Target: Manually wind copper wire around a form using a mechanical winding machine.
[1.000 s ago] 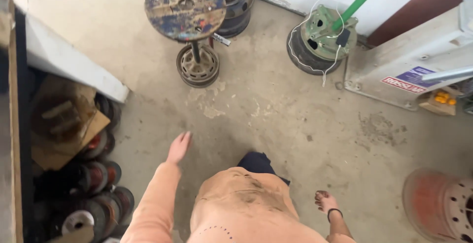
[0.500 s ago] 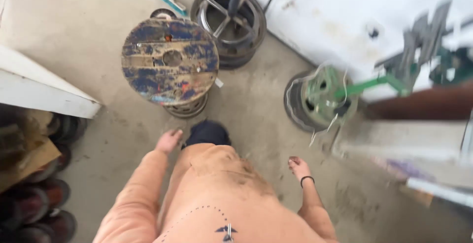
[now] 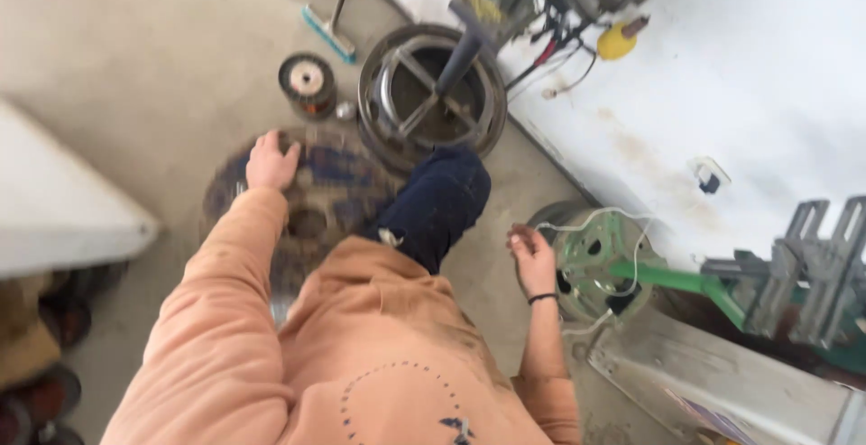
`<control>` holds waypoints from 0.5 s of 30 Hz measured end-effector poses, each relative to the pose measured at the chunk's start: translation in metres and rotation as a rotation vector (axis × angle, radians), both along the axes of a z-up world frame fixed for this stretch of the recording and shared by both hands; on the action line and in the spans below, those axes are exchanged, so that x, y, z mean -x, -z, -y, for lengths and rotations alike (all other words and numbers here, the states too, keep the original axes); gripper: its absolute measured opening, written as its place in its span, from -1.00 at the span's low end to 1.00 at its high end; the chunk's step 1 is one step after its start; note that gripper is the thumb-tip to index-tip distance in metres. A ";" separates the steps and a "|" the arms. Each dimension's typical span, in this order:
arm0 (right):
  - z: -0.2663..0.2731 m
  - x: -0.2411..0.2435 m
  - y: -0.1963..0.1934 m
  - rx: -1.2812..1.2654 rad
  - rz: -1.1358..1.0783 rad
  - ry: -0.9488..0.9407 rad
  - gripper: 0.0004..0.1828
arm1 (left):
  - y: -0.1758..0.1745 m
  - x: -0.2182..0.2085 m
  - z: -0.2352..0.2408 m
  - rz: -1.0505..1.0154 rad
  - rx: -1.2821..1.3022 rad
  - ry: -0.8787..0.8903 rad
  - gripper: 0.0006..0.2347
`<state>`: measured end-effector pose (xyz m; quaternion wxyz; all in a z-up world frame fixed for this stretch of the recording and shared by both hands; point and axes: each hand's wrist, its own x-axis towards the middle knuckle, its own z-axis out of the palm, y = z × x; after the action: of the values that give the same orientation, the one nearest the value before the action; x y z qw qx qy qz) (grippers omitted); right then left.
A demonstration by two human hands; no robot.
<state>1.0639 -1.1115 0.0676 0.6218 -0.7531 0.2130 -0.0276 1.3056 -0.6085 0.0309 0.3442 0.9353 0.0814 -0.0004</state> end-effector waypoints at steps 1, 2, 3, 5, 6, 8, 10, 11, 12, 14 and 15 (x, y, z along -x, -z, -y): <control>0.004 -0.049 -0.023 -0.004 0.005 0.018 -0.64 | 0.015 -0.019 -0.005 0.005 -0.004 0.018 -0.62; 0.002 -0.088 -0.045 0.127 0.046 0.032 -0.64 | 0.029 -0.040 -0.013 0.011 -0.120 0.022 -0.58; 0.003 -0.129 -0.066 0.260 0.081 0.046 -0.64 | 0.044 -0.063 -0.022 0.022 -0.236 0.026 -0.55; 0.018 -0.219 -0.100 0.256 0.190 0.132 -0.59 | 0.038 -0.095 -0.018 -0.193 -0.344 0.119 -0.55; 0.027 -0.251 -0.117 0.266 0.275 0.150 -0.54 | 0.039 -0.086 -0.020 -0.445 -0.444 0.151 -0.51; 0.025 -0.319 -0.150 0.183 0.341 0.201 -0.35 | 0.034 -0.092 -0.020 -0.454 -0.475 0.182 -0.55; 0.023 -0.369 -0.175 0.111 0.413 0.254 -0.15 | 0.029 -0.088 -0.026 -0.459 -0.498 0.216 -0.56; 0.020 -0.388 -0.183 0.111 0.437 0.240 -0.02 | 0.026 -0.086 -0.032 -0.488 -0.494 0.225 -0.58; 0.023 -0.419 -0.192 0.109 0.476 0.200 0.10 | 0.026 -0.086 -0.031 -0.508 -0.479 0.209 -0.61; 0.020 -0.441 -0.181 0.192 0.537 0.191 0.09 | 0.032 -0.089 -0.027 -0.531 -0.481 0.229 -0.62; 0.015 -0.441 -0.175 0.264 0.608 0.173 0.07 | 0.027 -0.079 -0.033 -0.546 -0.490 0.239 -0.63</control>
<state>1.5044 -1.1263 0.2425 0.5496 -0.7635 0.0755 -0.3305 1.3843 -0.5759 0.0037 0.0736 0.9582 0.0583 -0.2701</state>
